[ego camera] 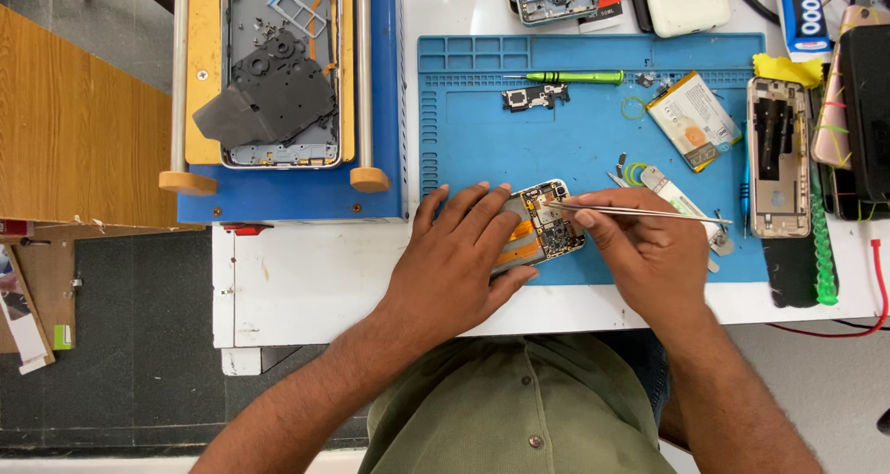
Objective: The person works on a disassembled smartphone on a blue repair mat, pressing the battery and frame, then lifts the motherboard out of the old housing and seats it into a new frame. They use tweezers to adjust and press the board and connectors inside the new housing, then press the board into place by hand.
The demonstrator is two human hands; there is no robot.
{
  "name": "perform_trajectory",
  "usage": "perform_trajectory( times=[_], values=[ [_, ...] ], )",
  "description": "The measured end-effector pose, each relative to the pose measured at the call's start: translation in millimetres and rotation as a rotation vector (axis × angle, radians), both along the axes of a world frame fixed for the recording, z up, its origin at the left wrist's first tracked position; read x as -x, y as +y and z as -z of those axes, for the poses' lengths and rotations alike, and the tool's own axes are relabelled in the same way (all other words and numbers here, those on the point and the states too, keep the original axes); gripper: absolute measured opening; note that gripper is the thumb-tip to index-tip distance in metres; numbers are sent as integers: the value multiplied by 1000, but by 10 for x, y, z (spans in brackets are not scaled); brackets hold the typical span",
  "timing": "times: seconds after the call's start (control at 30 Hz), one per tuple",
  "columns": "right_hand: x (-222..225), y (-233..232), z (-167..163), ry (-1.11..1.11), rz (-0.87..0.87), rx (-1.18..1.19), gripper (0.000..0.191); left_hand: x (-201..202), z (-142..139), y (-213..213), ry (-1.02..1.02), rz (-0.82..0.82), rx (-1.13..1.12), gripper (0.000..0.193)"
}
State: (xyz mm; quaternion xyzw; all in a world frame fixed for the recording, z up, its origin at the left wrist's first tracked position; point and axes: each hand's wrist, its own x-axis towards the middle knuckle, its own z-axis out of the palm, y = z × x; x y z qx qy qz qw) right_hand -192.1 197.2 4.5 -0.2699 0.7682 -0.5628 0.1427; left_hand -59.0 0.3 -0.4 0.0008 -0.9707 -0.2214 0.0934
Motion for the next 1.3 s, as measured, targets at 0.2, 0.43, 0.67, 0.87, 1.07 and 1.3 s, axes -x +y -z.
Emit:
perform_trajectory(
  times=[0.2,0.43,0.67,0.87,1.07,1.3],
  values=[
    [23,-87,43,92,-55,-35,15,17,-18,0,4,12,-8,56],
    [66,-97,15,6,-58,-79,14,0,-24,1,21,14,-9,57],
    [66,-93,33,1,-62,-45,14,1,-5,1,24,17,-13,56],
    [76,-92,27,41,-59,-110,14,5,-8,2,22,19,-13,56],
    [93,-93,66,39,-44,-88,13,-3,-7,3,21,19,-18,56],
    [75,-103,80,51,-49,-54,12,6,8,7,21,13,-24,60]
  ],
)
